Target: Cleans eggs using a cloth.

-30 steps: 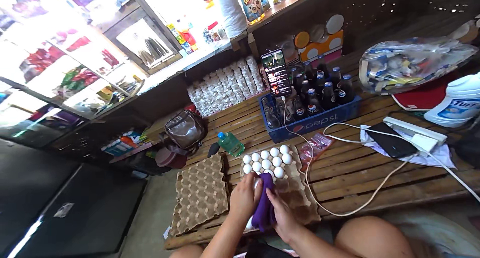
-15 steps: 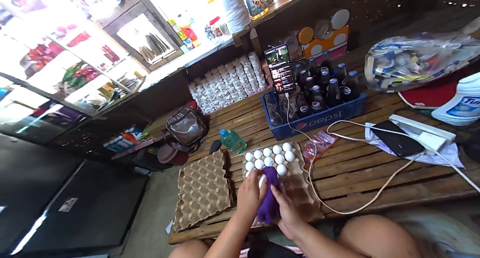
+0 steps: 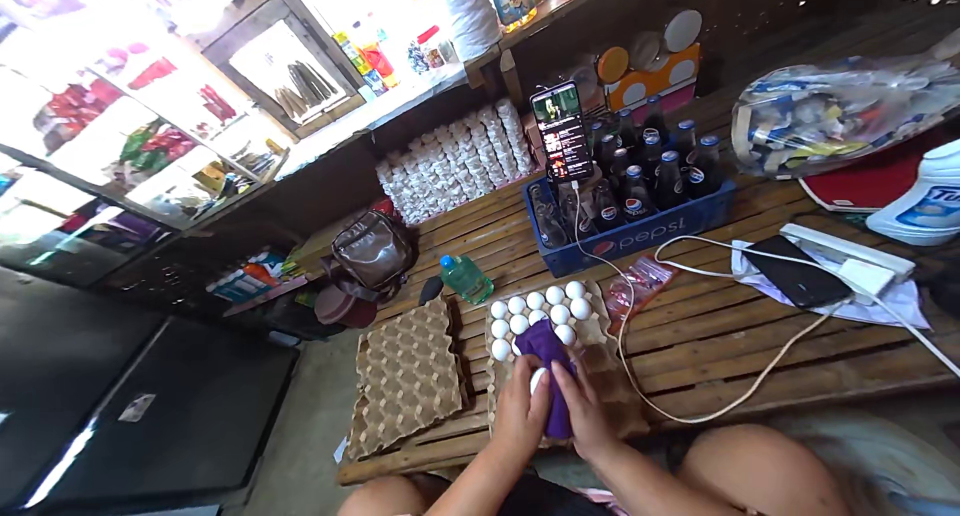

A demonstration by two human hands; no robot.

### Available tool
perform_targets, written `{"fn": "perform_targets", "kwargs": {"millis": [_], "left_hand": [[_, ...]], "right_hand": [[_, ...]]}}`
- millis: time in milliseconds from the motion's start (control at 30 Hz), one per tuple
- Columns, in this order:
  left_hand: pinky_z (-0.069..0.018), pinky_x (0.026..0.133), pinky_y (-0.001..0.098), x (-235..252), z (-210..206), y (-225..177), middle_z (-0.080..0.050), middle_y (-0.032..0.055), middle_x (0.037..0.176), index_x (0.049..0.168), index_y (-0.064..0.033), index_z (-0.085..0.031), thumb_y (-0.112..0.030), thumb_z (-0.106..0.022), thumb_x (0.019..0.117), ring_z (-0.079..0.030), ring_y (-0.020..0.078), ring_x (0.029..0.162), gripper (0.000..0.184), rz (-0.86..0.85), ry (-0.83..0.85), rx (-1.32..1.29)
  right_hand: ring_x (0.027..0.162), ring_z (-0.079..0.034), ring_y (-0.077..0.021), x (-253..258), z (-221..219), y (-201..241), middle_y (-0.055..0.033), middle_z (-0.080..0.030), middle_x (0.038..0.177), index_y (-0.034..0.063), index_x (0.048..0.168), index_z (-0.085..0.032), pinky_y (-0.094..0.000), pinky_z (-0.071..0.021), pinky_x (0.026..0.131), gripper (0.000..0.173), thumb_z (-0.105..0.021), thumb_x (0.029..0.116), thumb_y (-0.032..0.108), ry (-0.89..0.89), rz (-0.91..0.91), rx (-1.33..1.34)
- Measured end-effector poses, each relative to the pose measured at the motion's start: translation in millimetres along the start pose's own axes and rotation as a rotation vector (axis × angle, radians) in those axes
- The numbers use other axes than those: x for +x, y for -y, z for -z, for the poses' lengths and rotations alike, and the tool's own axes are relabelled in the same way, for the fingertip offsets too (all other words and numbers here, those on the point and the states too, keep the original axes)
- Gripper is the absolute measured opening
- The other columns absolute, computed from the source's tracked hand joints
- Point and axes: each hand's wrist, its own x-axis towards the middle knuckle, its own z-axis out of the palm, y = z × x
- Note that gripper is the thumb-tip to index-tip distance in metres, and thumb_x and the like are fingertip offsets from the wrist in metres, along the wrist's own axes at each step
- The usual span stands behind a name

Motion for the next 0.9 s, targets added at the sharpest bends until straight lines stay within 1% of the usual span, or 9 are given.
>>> {"fn": "perform_targets", "kwargs": {"millis": [67,133,233,300,367,500,633,733,900], "left_hand": [[-0.0561,0.087,0.0303,5,4,-1,-0.064,0.0087,0.104,0.12,0.005,-0.053,-0.027,-0.032,0.1087,-0.065,0.0091,0.095,0.04,0.091,-0.044,-0.351],[-0.0546,0.092,0.0298,7,7,-4,-0.064,0.0074,0.11,0.125,0.002,-0.049,-0.032,-0.029,0.1085,-0.064,0.0092,0.101,0.043,0.233,-0.084,-0.634],[-0.0524,0.097,0.0309,5,4,-4,-0.063,0.0087,0.117,0.13,0.0006,-0.049,-0.036,-0.027,0.1084,-0.063,0.0105,0.108,0.048,0.308,-0.101,-0.693],[-0.0478,0.105,0.0306,0,-1,-4,-0.058,0.0124,0.129,0.139,0.0058,-0.044,-0.039,-0.026,0.1097,-0.058,0.0104,0.119,0.056,0.263,-0.046,-0.626],[-0.053,0.093,0.0286,-3,-8,-7,-0.06,0.0084,0.113,0.126,0.0037,-0.049,-0.035,-0.03,0.109,-0.061,0.008,0.103,0.046,0.224,-0.013,-0.558],[-0.0562,0.079,0.0277,-6,-11,-5,-0.06,0.0041,0.097,0.113,0.0009,-0.052,-0.026,-0.033,0.1072,-0.063,0.0065,0.086,0.033,0.165,0.08,-0.539],[-0.0566,0.087,0.0325,-3,-7,-8,-0.064,0.0062,0.107,0.125,-0.0007,-0.051,-0.038,-0.029,0.1082,-0.065,0.0111,0.097,0.047,0.357,-0.04,-0.743],[-0.0569,0.091,0.0351,-1,-3,-9,-0.069,0.0082,0.112,0.137,-0.0043,-0.046,-0.036,-0.019,0.1097,-0.068,0.0139,0.102,0.05,0.504,-0.143,-0.889],[-0.0459,0.108,0.0319,-6,-3,4,-0.058,0.013,0.134,0.145,0.0031,-0.04,-0.041,-0.021,0.1093,-0.057,0.012,0.124,0.06,0.334,-0.053,-0.669]], "right_hand": [[0.131,-0.053,-0.0125,-3,1,-15,-0.0148,-0.056,0.14,0.0011,0.14,-0.054,-0.0331,-0.0453,0.111,0.05,-0.056,0.1027,0.034,0.121,0.338,-0.216],[0.141,-0.043,-0.0206,-2,1,-27,-0.0105,-0.051,0.148,0.0243,0.138,-0.061,-0.0448,-0.0388,0.117,0.039,-0.06,0.1012,0.037,0.161,0.559,-0.381],[0.143,-0.042,-0.0193,2,1,-32,-0.0055,-0.05,0.149,0.0346,0.134,-0.063,-0.0432,-0.0386,0.118,0.033,-0.062,0.1007,0.038,0.133,0.625,-0.404],[0.135,-0.05,-0.0155,2,4,-25,-0.0102,-0.057,0.141,0.0205,0.128,-0.068,-0.0369,-0.0428,0.114,0.033,-0.064,0.099,0.037,0.09,0.494,-0.299],[0.121,-0.059,-0.0102,3,5,-8,-0.0122,-0.06,0.132,0.002,0.13,-0.063,-0.0291,-0.0502,0.103,0.042,-0.062,0.0976,0.029,0.04,0.18,-0.115],[0.107,-0.066,-0.0123,13,8,10,-0.009,-0.066,0.123,0.0049,0.141,-0.051,-0.0325,-0.0559,0.094,0.047,-0.055,0.1012,0.031,-0.047,-0.246,0.102],[0.129,-0.054,-0.0143,2,6,-6,-0.0172,-0.057,0.137,-0.0016,0.136,-0.057,-0.0326,-0.0446,0.111,0.045,-0.053,0.1028,0.029,0.102,0.214,-0.22],[0.141,-0.044,-0.0263,1,3,-26,-0.0144,-0.053,0.146,0.0252,0.132,-0.065,-0.0488,-0.0376,0.117,0.034,-0.061,0.1005,0.035,0.162,0.567,-0.46],[0.141,-0.044,-0.0207,5,6,-27,-0.0095,-0.052,0.146,0.033,0.131,-0.064,-0.0417,-0.0391,0.116,0.031,-0.059,0.1017,0.04,0.131,0.635,-0.491]]}}
